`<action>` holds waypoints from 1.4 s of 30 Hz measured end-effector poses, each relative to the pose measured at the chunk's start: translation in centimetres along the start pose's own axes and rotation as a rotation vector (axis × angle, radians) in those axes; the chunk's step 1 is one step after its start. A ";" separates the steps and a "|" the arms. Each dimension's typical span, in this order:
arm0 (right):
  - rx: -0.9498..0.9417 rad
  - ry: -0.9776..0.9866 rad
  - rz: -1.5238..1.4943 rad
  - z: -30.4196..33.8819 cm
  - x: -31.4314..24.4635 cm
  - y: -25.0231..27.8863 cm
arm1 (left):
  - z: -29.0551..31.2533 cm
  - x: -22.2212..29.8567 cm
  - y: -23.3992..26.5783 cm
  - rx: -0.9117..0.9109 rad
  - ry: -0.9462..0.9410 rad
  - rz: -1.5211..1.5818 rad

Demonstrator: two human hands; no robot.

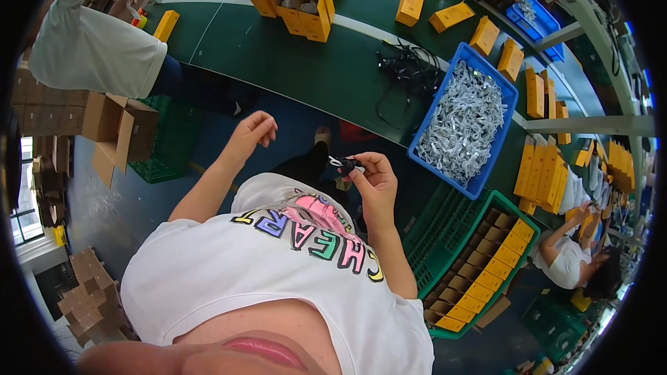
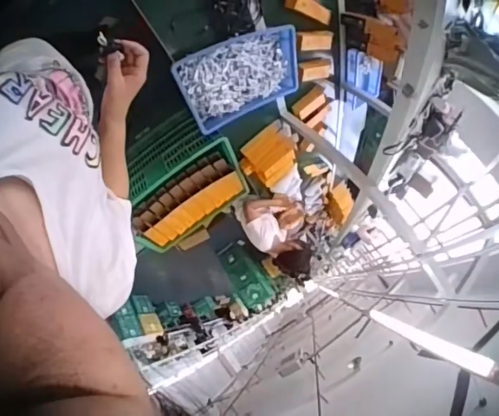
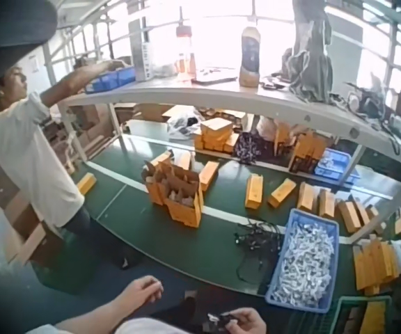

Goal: The person pairs USB cables with lanyards, inserts them into product boxes, and closes the boxes. The person then retrieves a bundle of lanyards and cuts the binding bands using scissors.

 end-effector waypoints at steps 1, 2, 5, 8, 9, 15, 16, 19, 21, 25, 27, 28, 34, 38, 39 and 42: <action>0.001 -0.001 0.006 -0.1 0.0 -0.1 | -1.3 0.2 1.1 0.058 -0.037 0.023; 0.013 -0.007 0.027 0.0 0.0 0.0 | -2.8 1.0 2.2 0.089 -0.095 0.036; 0.043 -0.026 0.058 0.0 -0.3 0.1 | -9.0 3.5 5.8 0.201 -0.232 -0.011; 0.128 -0.043 0.187 -0.7 0.2 0.6 | -17.1 6.7 9.8 0.319 -0.351 -0.147; 0.135 -0.044 0.192 -1.2 0.4 0.0 | -19.8 7.6 11.2 0.370 -0.410 -0.235; 0.039 -0.042 0.204 -9.2 3.0 -6.3 | -33.7 9.9 15.2 0.444 -0.636 -0.622; 0.023 -0.043 0.228 -11.3 4.1 -7.2 | -35.1 10.0 15.2 0.391 -0.689 -0.768; 0.087 0.091 0.196 -18.3 6.4 -10.7 | -36.3 11.3 14.7 0.167 -0.610 -0.854; 0.096 0.153 0.259 -22.8 7.7 -12.6 | -36.8 11.6 14.0 0.095 -0.601 -0.974; 0.005 0.363 0.679 -30.3 7.5 -16.7 | -37.6 10.8 14.0 -0.339 -0.317 -0.882; -0.026 0.427 0.840 -33.0 7.2 -18.0 | -38.1 8.8 14.2 -0.490 -0.181 -0.812; -0.055 0.508 0.995 -34.0 7.1 -18.5 | -38.0 8.6 14.1 -0.447 -0.389 -0.900; -0.218 0.634 1.170 -37.7 6.7 -19.0 | -36.5 9.4 14.3 -0.425 -0.762 -1.022; -0.383 0.743 1.430 -38.7 6.7 -19.1 | -36.7 10.1 14.6 -0.488 -0.607 -1.136; -0.497 0.808 1.625 -38.7 7.0 -19.3 | -36.8 10.3 14.7 -0.471 -0.626 -1.125; -0.564 0.758 1.898 -39.8 7.4 -20.5 | -37.5 10.0 14.5 -0.433 -0.656 -1.095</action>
Point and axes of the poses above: each hand's wrist, its own z-axis away from the middle knuckle, its own y-axis out of the back of the hand, x = y × z, the point moved 4 cm from there along -z, towards the middle knuckle, and after that the axes turned 6 degrees about -z, right-handed, at the moved point
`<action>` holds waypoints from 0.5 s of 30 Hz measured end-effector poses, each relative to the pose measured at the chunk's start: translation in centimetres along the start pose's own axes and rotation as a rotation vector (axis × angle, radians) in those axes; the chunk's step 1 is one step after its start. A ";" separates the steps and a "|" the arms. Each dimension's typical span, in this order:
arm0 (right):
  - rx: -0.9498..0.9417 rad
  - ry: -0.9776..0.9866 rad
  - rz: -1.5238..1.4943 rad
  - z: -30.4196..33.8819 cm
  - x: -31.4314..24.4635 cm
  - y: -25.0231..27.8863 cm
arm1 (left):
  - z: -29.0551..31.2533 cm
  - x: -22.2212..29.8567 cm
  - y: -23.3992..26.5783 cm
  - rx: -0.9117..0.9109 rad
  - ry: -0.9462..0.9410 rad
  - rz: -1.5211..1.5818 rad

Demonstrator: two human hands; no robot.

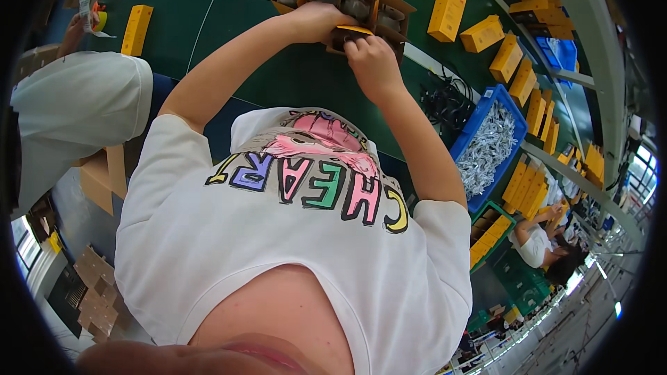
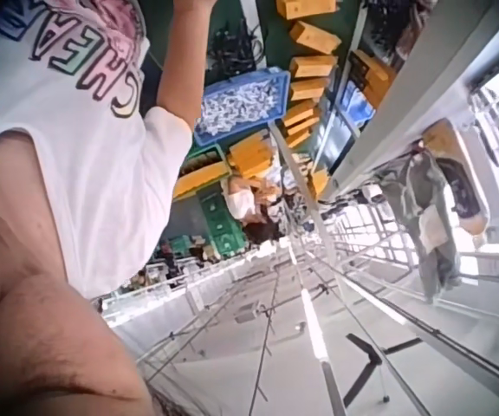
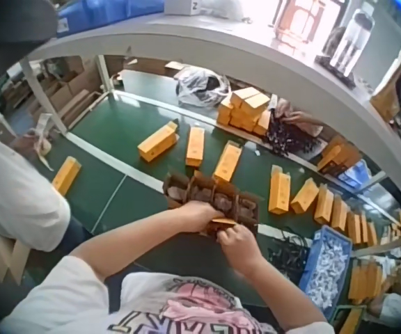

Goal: The person pairs USB cables with lanyards, inserts them into product boxes, and closes the boxes. The person then retrieves a bundle of lanyards and cuts the binding bands using scissors.

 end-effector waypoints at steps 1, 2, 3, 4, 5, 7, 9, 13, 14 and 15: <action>-0.003 -0.001 0.000 -0.3 0.0 -0.3 | -0.3 0.0 0.0 0.024 -0.015 0.003; -0.075 -0.041 0.005 -0.6 0.2 -0.9 | -0.6 -0.1 -0.2 0.023 -0.016 0.006; -0.146 -0.082 0.011 -0.8 0.3 -1.5 | -0.8 -0.3 -0.5 -0.022 0.026 0.048; -0.149 -0.081 0.010 -0.9 0.2 -1.8 | -0.9 -0.5 -0.8 -0.066 0.071 0.088; -0.094 -0.157 -0.036 -0.9 0.4 -1.9 | -0.8 -0.5 -1.0 -0.067 0.071 0.090; -0.040 -0.234 -0.083 -1.0 0.5 -2.1 | -0.5 -0.3 -1.1 -0.007 0.060 0.145; -0.091 -0.171 -0.060 -0.9 0.0 -2.3 | -0.4 0.1 -1.8 0.026 0.048 0.210; -0.325 -0.224 -0.123 -0.9 -0.1 -2.7 | 0.0 -0.3 -2.1 0.065 0.078 0.353; -0.301 -0.138 -0.021 -0.3 -0.8 -3.3 | -0.1 -0.4 -2.0 0.062 0.071 0.350; -0.277 -0.052 0.081 0.0 -1.5 -3.7 | -0.3 -0.6 -1.9 0.038 0.070 0.346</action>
Point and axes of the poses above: each hand's wrist, its own z-axis away from the middle knuckle, its own y-axis out of the back of the hand, x = y × z, the point moved 4 cm from there along -z, towards the middle knuckle, and after that the axes turned 6 degrees about -z, right-handed, at the moved point
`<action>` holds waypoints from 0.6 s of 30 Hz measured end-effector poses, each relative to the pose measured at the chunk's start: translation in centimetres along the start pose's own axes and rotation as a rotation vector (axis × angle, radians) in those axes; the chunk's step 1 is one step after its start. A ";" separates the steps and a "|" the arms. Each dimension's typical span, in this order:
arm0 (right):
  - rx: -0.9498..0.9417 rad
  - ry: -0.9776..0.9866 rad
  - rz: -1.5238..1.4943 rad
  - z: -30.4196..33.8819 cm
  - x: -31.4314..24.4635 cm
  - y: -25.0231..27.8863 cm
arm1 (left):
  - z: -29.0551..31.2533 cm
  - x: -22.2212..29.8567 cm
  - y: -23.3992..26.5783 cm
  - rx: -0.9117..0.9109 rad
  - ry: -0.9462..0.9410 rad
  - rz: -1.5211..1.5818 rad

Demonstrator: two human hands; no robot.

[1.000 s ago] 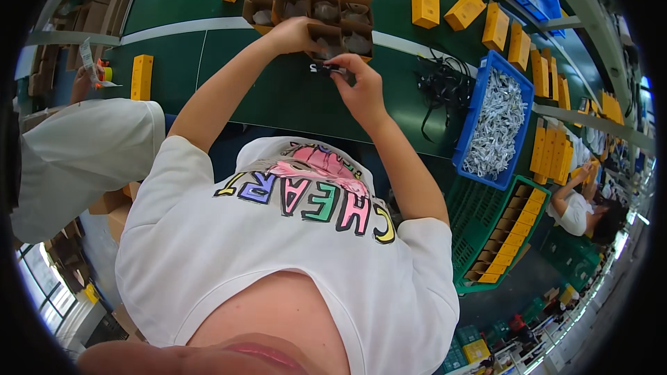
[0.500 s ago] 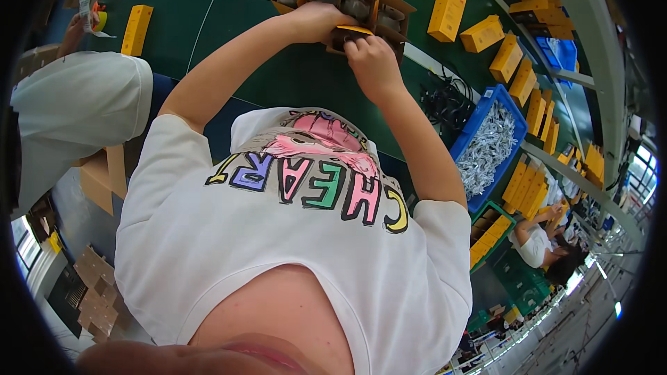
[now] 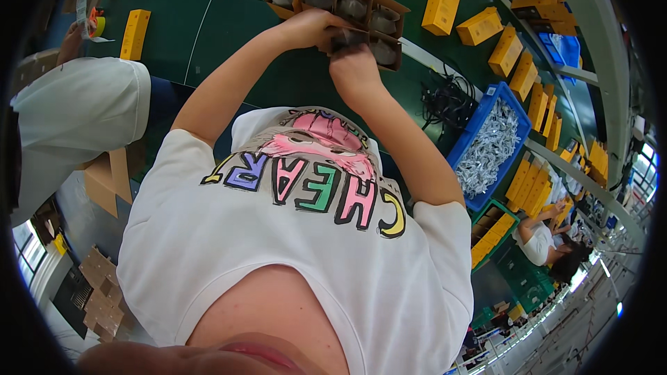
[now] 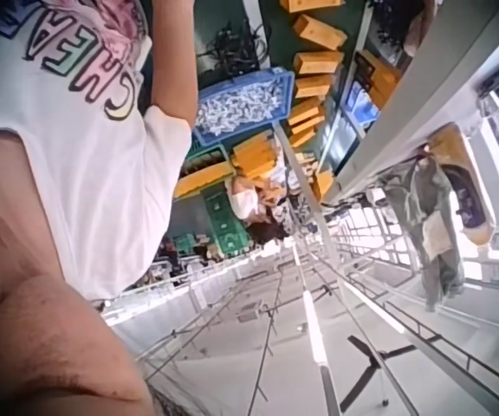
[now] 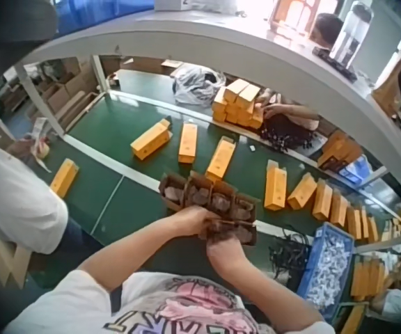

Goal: The person pairs USB cables with lanyards, inserts them into product boxes, and closes the boxes. The person then retrieves a bundle of lanyards and cuts the binding bands using scissors.

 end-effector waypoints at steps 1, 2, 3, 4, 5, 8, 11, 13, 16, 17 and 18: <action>-0.122 -0.104 -0.021 -0.5 0.0 -0.8 | 0.2 0.0 0.1 -0.024 0.009 -0.003; -0.120 -0.108 -0.024 -0.1 -0.1 -0.6 | 0.7 0.2 0.1 -0.028 0.007 -0.006; 0.063 -0.045 -0.148 0.7 -0.6 0.5 | 1.4 0.3 0.2 -0.009 -0.003 -0.028; 0.246 0.029 -0.268 1.4 -1.0 1.9 | 2.2 0.4 0.6 0.019 -0.007 -0.051; 0.248 0.036 -0.271 2.6 -1.4 2.5 | 3.2 0.0 0.8 0.022 -0.001 -0.053; 0.633 -0.111 -0.372 5.3 -1.3 4.1 | 6.6 -1.4 1.2 -0.038 0.100 0.023; 0.497 -0.287 -0.832 4.7 -1.8 -0.4 | 9.0 -2.8 -0.4 -0.046 0.323 0.961; 0.558 -0.211 -0.734 3.8 -1.8 -2.0 | 9.2 -2.6 -2.3 0.108 0.378 0.975; 0.590 -0.101 -0.611 3.8 -2.7 -1.9 | 9.6 0.2 -3.8 0.750 0.215 0.405; 0.599 -0.123 -0.625 4.2 -2.4 -2.3 | 10.3 1.4 -3.7 0.700 0.085 0.204; 0.606 -0.146 -0.640 4.5 -2.1 -2.7 | 10.5 0.6 -3.8 0.703 0.084 0.202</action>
Point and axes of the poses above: each hand's wrist, its own z-axis away from the middle knuckle, its own y-axis out of the back of the hand, x = y × z, the point moved 4 cm from there along -z, towards the middle knuckle, and after that the axes turned 6 degrees about -z, right-handed, at the moved point
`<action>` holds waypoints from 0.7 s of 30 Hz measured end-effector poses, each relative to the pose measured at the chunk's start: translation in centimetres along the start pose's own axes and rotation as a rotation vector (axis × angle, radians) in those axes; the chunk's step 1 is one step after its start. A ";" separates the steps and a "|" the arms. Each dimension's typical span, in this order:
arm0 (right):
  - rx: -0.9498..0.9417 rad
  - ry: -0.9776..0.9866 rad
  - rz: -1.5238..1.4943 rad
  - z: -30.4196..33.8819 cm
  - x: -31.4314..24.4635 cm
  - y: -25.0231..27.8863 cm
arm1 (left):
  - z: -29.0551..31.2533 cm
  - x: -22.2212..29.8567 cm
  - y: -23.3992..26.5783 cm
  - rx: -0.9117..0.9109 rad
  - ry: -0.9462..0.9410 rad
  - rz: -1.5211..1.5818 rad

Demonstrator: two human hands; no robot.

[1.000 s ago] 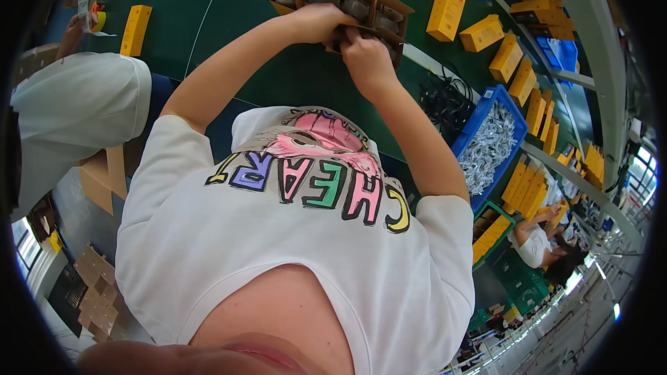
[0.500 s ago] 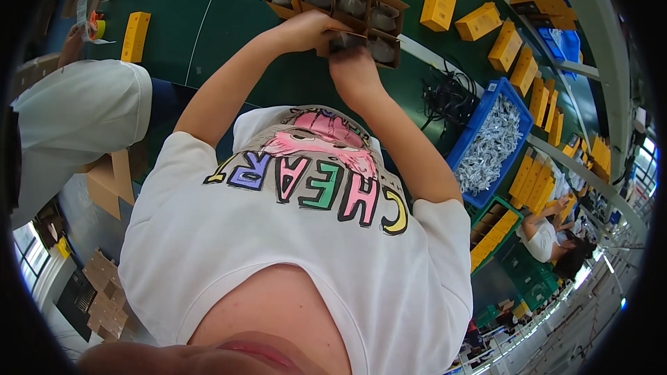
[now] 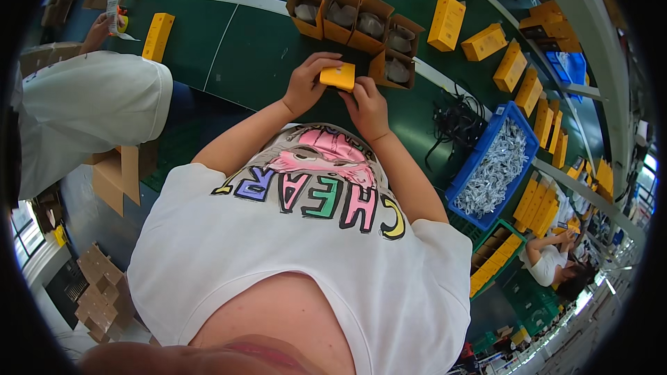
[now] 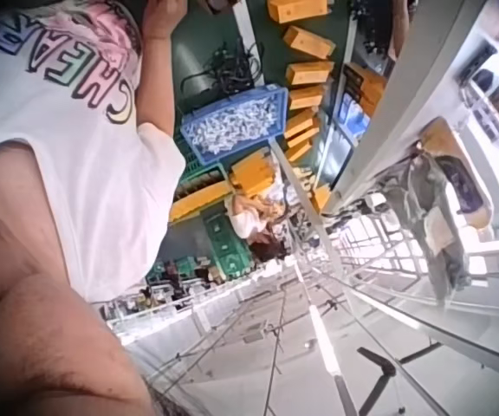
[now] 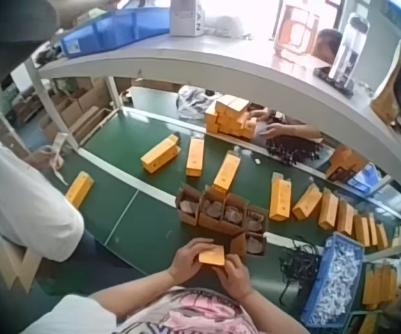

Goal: The person pairs USB cables with lanyards, inserts them into product boxes, and closes the boxes. The person then retrieves a bundle of lanyards and cuts the binding bands using scissors.

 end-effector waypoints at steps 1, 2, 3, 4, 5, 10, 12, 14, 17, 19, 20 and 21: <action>0.015 -0.038 -0.067 0.2 0.1 0.1 | 0.5 -0.8 -0.2 -0.003 -0.108 0.044; 0.012 -0.040 -0.067 0.3 0.1 0.1 | 0.8 -0.9 0.0 -0.010 -0.217 0.090; 0.011 -0.051 -0.091 0.3 0.1 0.1 | 1.1 -1.5 0.3 -0.050 -0.224 0.115; 0.016 -0.067 -0.113 0.4 0.1 0.1 | 1.2 -1.0 1.1 -0.059 -0.223 0.120; 0.016 -0.074 -0.111 0.4 0.1 0.0 | 1.2 0.1 1.8 -0.082 -0.282 -0.065; 0.012 -0.089 -0.084 0.1 0.6 0.0 | 1.2 1.9 1.8 -0.131 -0.394 -0.423; 0.020 -0.110 -0.095 0.3 0.9 0.0 | 1.1 1.8 1.6 -0.129 -0.409 -0.448; 0.032 -0.133 -0.105 0.6 0.9 -0.1 | 1.6 1.5 1.1 -0.092 -0.393 -0.415; 0.068 -0.132 -0.077 1.2 0.7 -0.3 | 1.9 2.5 0.8 -0.080 -0.387 -0.460; 0.118 -0.145 -0.111 1.3 0.8 -0.5 | 2.1 3.0 0.5 -0.103 -0.402 -0.532; 0.123 -0.152 -0.100 1.4 0.9 -0.4 | 2.3 2.9 0.6 -0.115 -0.407 -0.615; 0.128 -0.154 -0.109 1.4 0.8 -0.4 | 2.3 2.9 0.3 -0.125 -0.412 -0.697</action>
Point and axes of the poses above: each hand's wrist, its own z-axis away from the middle knuckle, its own y-axis out of the back of the hand, x = y × z, the point moved 4 cm from there along -z, towards the middle knuckle, and after that the axes turned 6 degrees about -z, right-handed, at the moved point
